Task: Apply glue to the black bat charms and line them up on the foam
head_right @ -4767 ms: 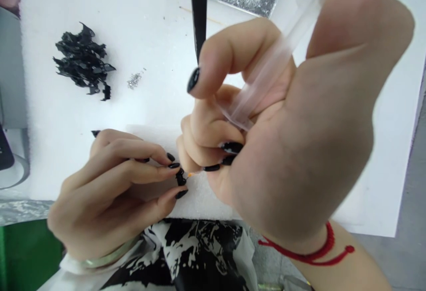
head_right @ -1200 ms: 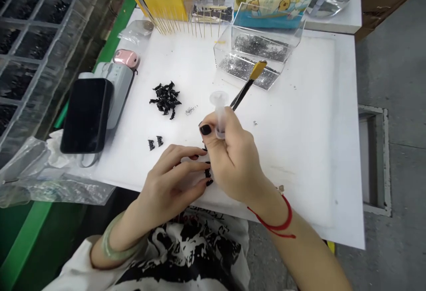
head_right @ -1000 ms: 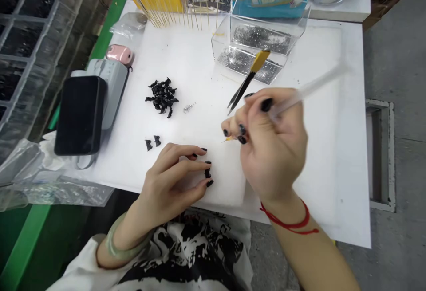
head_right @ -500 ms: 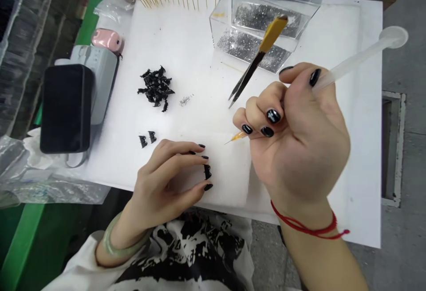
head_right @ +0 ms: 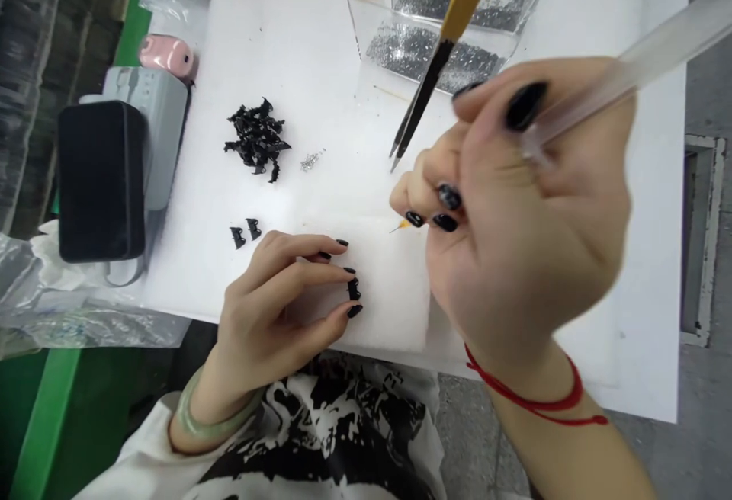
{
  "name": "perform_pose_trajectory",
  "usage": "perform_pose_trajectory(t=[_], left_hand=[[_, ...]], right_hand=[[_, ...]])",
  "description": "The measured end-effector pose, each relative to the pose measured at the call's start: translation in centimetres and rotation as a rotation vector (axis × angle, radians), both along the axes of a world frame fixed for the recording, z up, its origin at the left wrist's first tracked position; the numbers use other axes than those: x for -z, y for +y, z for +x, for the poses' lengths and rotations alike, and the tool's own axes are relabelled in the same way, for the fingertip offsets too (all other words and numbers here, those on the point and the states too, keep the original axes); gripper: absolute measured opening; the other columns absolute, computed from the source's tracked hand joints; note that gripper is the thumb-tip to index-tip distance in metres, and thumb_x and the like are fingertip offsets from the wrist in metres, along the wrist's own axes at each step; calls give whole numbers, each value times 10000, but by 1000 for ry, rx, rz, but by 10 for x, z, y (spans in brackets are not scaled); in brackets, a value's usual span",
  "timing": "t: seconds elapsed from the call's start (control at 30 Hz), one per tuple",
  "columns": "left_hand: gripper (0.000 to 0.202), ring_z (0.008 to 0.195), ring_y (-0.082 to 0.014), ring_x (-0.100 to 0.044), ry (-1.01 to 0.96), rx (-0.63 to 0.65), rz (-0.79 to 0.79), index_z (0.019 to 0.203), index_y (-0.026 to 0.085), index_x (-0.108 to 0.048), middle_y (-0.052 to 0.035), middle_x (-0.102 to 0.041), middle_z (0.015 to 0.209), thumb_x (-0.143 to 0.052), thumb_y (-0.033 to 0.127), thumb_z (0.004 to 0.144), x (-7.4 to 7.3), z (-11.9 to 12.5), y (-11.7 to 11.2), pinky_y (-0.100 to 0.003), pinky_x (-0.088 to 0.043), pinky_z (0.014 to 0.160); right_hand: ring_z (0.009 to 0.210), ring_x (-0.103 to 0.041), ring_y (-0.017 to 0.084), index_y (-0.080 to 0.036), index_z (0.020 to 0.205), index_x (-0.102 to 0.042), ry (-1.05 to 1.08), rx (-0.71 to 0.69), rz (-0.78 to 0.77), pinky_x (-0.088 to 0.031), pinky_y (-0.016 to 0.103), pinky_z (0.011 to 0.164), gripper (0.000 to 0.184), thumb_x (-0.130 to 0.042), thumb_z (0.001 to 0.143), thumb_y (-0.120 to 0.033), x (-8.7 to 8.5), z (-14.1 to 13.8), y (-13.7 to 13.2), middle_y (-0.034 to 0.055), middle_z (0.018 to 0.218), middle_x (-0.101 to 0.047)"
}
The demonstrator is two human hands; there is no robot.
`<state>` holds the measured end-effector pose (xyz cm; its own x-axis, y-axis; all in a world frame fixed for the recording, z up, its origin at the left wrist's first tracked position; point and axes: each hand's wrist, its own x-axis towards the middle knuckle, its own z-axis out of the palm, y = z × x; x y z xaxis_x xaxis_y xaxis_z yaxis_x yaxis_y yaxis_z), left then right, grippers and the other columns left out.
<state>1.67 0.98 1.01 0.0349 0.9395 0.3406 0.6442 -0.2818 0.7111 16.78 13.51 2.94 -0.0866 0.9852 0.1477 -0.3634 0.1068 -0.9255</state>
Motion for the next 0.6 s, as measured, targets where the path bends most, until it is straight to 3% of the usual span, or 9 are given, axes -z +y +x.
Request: perform_pose_trajectory(t=[0.13,0.37,0.5,0.6], left_hand=[[147,927,-229,-632,4,4,-7,1013,151,-696,-143,-715,1152,-761,104,890,0,-1,0,-406,-548,843],[171,956,-238,-656,17,7,-10,1026,167,-686,-129,-720,1161,-774,122,886,-1,-2,0,-409,-557,850],[198,973,-239,-662,7,8,-14,1049,156,-687,-130,-724,1159,-784,122,880,-1,-2,0,-410,-561,866],[206,977,-236,-661,2,8,-23,1062,154,-694,-130,-726,1169,-784,122,879,-2,-2,0,-408,-563,870]], right_hand=[[422,-297,48,-205,738,-614,130,37,-254,-375,216,427,465,-399,1140,-114,-12,2,7,-64,546,-299],[403,-325,34,-202,682,-633,176,23,-409,-392,195,411,501,-426,1136,-162,-15,3,10,-55,549,-328],[416,-348,74,-245,659,-652,222,-136,-520,-352,244,385,343,-755,970,-349,-15,6,15,-63,530,-360],[436,-310,66,-220,555,-471,304,-315,-581,-305,247,434,523,-840,867,-419,-19,10,15,-82,515,-325]])
